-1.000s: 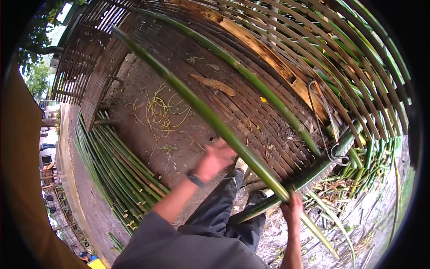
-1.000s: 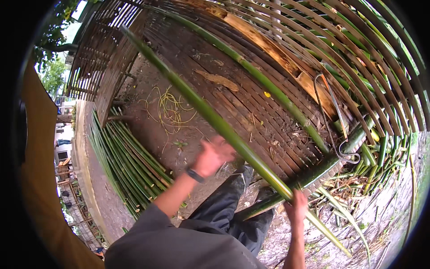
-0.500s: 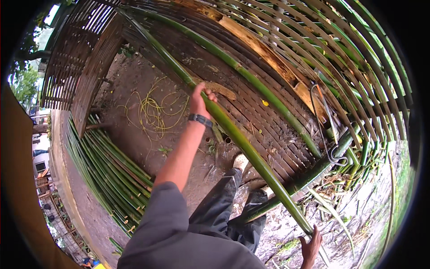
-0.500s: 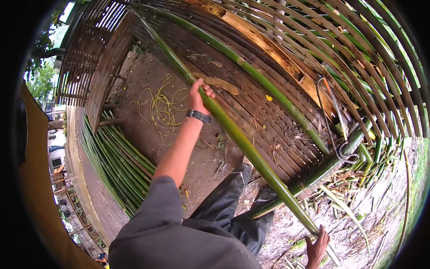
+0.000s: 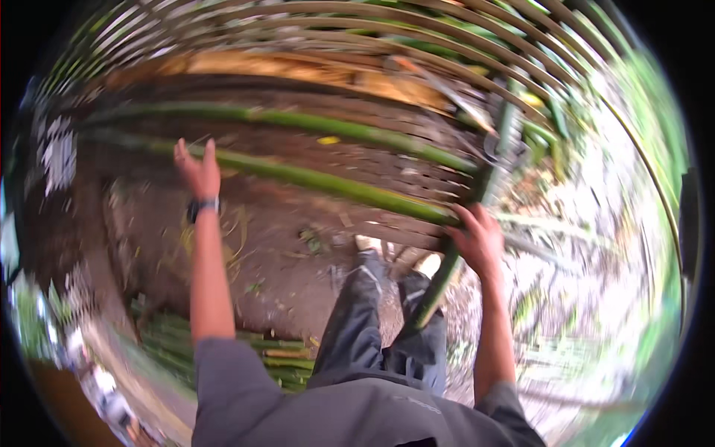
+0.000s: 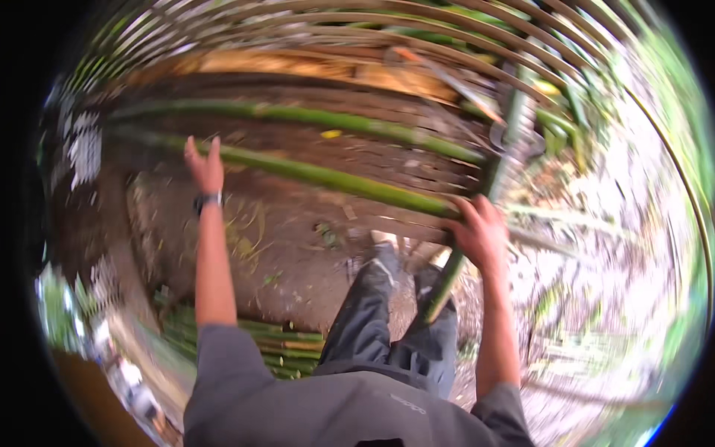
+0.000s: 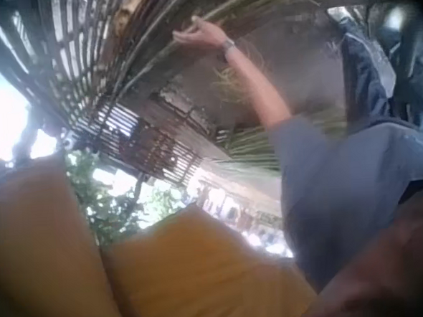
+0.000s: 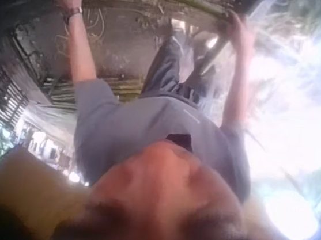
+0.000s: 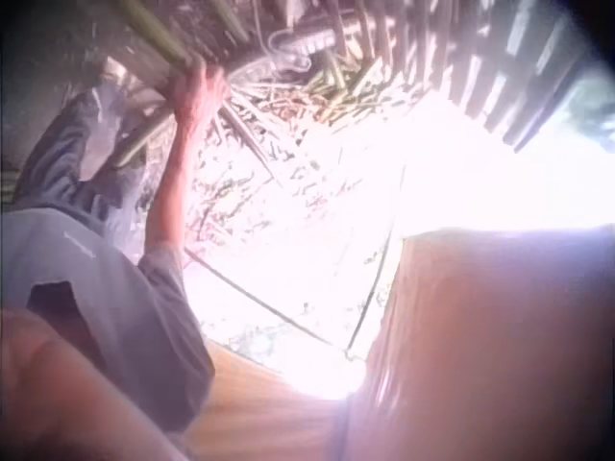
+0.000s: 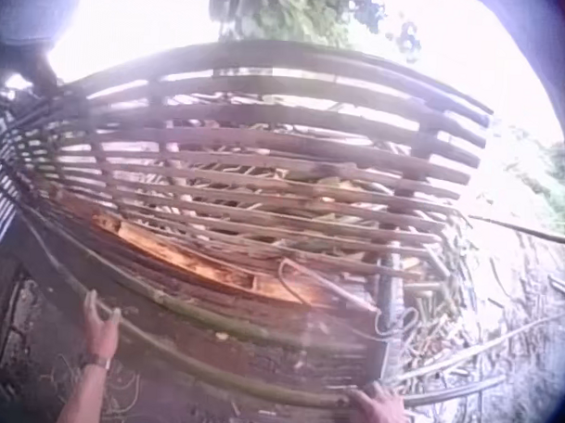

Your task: The person uses a hand saw to cut through bamboo poles and then slides the cut sections into a large woven bamboo frame.

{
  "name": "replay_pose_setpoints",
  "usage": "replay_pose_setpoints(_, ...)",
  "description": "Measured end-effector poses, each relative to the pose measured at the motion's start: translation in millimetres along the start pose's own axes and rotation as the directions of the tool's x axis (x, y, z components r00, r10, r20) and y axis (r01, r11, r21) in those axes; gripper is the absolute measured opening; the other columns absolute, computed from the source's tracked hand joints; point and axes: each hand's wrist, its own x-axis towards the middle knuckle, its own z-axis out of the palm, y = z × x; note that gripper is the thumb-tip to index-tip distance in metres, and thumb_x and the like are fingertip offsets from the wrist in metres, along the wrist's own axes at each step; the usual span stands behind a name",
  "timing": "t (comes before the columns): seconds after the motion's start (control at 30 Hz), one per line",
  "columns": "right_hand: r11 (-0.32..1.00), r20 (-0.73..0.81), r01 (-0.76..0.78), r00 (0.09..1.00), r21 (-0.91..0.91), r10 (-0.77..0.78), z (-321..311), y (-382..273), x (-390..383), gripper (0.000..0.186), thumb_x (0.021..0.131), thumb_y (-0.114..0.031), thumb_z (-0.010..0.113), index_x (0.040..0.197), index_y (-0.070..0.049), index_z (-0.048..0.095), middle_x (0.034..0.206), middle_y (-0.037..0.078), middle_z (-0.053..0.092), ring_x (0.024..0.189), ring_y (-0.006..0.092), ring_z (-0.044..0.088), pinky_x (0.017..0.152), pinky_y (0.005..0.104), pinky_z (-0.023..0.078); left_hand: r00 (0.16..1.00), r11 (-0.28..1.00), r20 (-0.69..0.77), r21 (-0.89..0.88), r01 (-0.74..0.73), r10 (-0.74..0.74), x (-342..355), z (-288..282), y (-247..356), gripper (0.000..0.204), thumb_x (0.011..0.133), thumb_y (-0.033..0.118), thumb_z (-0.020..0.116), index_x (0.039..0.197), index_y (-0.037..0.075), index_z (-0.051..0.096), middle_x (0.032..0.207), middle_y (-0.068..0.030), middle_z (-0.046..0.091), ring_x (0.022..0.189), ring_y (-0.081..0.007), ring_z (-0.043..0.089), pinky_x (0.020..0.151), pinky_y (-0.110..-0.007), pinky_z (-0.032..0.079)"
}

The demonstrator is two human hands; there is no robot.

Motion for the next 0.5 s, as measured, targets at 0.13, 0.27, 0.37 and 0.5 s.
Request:
replay_pose_setpoints(0.13, 0.997, -0.019, -0.063, 0.998, -0.054, 0.062, 5, 21, 21, 0.048, 0.085, -0.027, 0.080, 0.130, -0.017, 0.067, 0.116, 0.010, 0.062, 0.112, 0.0336, 0.059, 0.102, 0.0440, 0.046, 0.505, 0.768, 0.669, -0.155, -0.622, 0.545, -115, -12, 185, 0.075, 0.087, 0.031, 0.080, 0.152, 0.010, 0.049, 0.156, -0.0153, 0.050, 0.152, -0.0325, 0.037, 0.126, -0.052, 0.025)
replay_pose_setpoints(0.27, 1.000, -0.257, -0.002, 0.966, -0.009, 0.000, 24, 19, 45, 0.043, 0.088, -0.020, 0.077, 0.129, -0.011, 0.066, 0.121, 0.012, 0.063, 0.116, 0.0330, 0.059, 0.103, 0.0445, 0.048, 0.386, 0.620, 0.606, -0.234, -0.749, 0.695, -158, 72, 200, 0.054, 0.079, 0.012, 0.078, 0.130, 0.009, 0.062, 0.128, -0.0112, 0.062, 0.132, -0.0305, 0.052, 0.119, -0.053, 0.035)
replay_pose_setpoints(0.37, 0.995, -0.378, 0.087, 0.924, 0.054, -0.060, 24, 29, 84, 0.041, 0.088, -0.011, 0.075, 0.127, -0.007, 0.066, 0.122, 0.015, 0.063, 0.116, 0.0346, 0.060, 0.103, 0.0445, 0.050, 0.423, 0.605, 0.540, -0.217, -0.766, 0.728, -147, 100, 185, 0.041, 0.077, 0.006, 0.072, 0.117, 0.009, 0.065, 0.110, -0.0104, 0.064, 0.116, -0.0316, 0.057, 0.112, -0.052, 0.040)
replay_pose_setpoints(0.5, 0.969, -0.214, -0.032, 0.977, -0.246, -0.023, 9, 131, 98, 0.069, 0.084, -0.018, 0.081, 0.147, -0.010, 0.053, 0.145, 0.018, 0.053, 0.135, 0.0399, 0.048, 0.115, 0.0501, 0.039, 0.368, 0.513, 0.436, -0.283, -0.810, 0.821, -153, 105, 207, 0.030, 0.079, 0.003, 0.065, 0.108, 0.011, 0.064, 0.100, -0.0082, 0.064, 0.104, -0.0285, 0.060, 0.105, -0.047, 0.043)
